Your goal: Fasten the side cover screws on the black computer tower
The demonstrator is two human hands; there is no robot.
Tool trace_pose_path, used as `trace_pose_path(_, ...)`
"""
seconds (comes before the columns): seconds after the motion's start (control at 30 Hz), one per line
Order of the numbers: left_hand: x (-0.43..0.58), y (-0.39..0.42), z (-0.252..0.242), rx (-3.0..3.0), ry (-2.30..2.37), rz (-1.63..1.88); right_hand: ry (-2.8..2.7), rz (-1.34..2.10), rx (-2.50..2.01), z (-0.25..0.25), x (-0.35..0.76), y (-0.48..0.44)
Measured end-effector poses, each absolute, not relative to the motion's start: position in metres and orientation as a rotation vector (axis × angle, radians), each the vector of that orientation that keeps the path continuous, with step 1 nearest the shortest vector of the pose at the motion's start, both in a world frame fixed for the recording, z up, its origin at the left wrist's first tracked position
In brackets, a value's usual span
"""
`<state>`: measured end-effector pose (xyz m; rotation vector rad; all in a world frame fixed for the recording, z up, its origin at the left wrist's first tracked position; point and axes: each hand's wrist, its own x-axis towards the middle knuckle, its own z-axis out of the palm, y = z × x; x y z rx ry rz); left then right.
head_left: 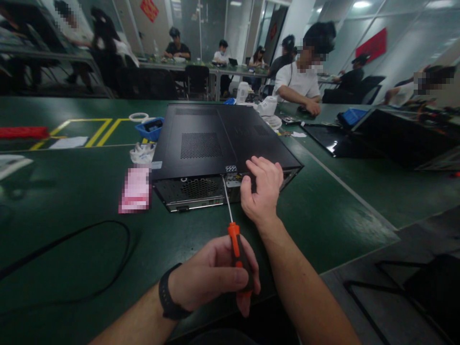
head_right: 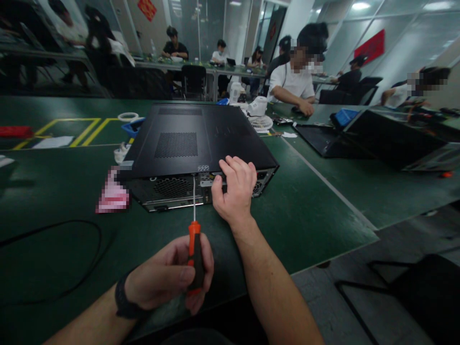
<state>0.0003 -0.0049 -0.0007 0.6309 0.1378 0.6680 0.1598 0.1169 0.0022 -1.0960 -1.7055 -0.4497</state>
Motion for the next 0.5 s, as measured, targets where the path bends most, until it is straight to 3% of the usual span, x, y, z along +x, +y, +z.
trace_pose_path(0.5,0.0053,-0.0051,-0.0027,0.642,0.105,0.736,-1.702,-0.443,-1.103,0.0024,0.1592,0.1166)
